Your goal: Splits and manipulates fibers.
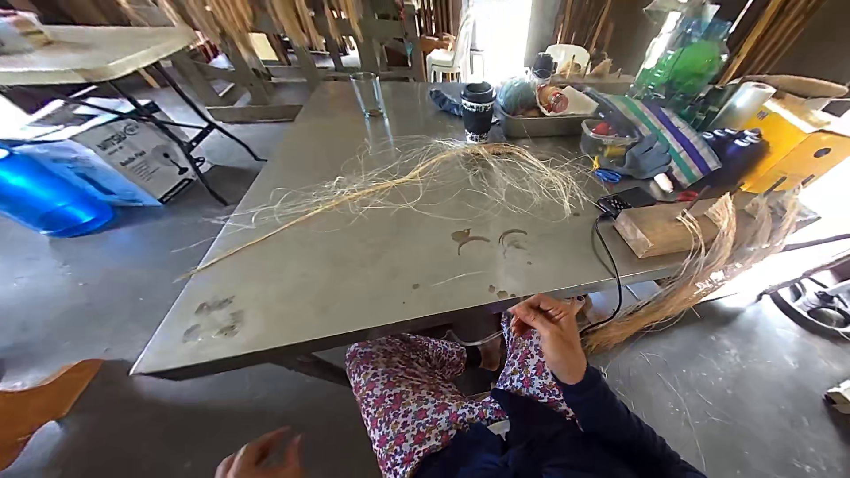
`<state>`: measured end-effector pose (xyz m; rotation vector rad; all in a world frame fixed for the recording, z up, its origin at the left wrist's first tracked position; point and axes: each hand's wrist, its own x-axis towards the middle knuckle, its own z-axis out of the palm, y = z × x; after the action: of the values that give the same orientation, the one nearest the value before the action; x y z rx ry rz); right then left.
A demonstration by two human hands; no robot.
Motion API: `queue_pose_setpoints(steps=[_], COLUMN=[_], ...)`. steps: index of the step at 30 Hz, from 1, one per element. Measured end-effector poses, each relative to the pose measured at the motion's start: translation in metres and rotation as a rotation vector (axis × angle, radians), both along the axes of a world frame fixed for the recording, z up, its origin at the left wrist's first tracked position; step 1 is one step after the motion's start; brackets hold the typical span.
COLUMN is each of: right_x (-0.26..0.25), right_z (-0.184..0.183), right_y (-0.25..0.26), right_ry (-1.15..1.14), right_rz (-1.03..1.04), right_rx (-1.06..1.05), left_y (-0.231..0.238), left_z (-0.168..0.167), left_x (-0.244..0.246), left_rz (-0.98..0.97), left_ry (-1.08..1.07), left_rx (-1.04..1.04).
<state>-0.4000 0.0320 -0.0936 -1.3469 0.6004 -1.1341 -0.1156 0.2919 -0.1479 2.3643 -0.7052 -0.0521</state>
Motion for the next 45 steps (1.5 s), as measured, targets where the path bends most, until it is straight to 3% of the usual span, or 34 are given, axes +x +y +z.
queue_pose_setpoints(steps=[2, 4, 8, 12, 30, 35, 38, 42, 45], right_x=[0.004, 0.006, 0.004, -0.003, -0.032, -0.036, -0.038, -0.041, -0.037], right_z=[0.000, -0.002, -0.004, -0.007, -0.025, -0.025, -0.015, -0.005, -0.009], right_y=[0.009, 0.018, 0.028, 0.028, 0.012, 0.001, -0.009, -0.021, -0.022], right_ry=[0.015, 0.037, 0.102, 0.091, 0.100, 0.123, 0.112, 0.048, 0.009], right_rz=[0.054, 0.108, 0.155, 0.139, -0.078, -0.150, -0.102, 0.052, 0.108], right_rx=[0.007, -0.006, -0.042, -0.029, -0.170, -0.251, -0.163, 0.098, 0.173], left_y=[-0.042, -0.084, -0.141, -0.176, -0.203, -0.198, -0.186, -0.155, -0.120], left_z=[0.017, 0.033, 0.052, 0.057, 0.049, 0.044, 0.041, 0.030, 0.021], left_x=[-0.032, -0.070, -0.127, -0.157, -0.183, -0.166, -0.142, -0.095, -0.054], left_rz=[-0.289, -0.561, -0.826, -0.799, -0.747, -0.837, -0.832, -0.606, -0.473], left_ry=[-0.002, 0.204, 0.557, 0.736, 0.443, 0.408, 0.355, -0.030, -0.173], left_rx=[-0.379, -0.653, -0.700, -0.789, -0.673, -0.659, -0.610, -0.374, -0.231])
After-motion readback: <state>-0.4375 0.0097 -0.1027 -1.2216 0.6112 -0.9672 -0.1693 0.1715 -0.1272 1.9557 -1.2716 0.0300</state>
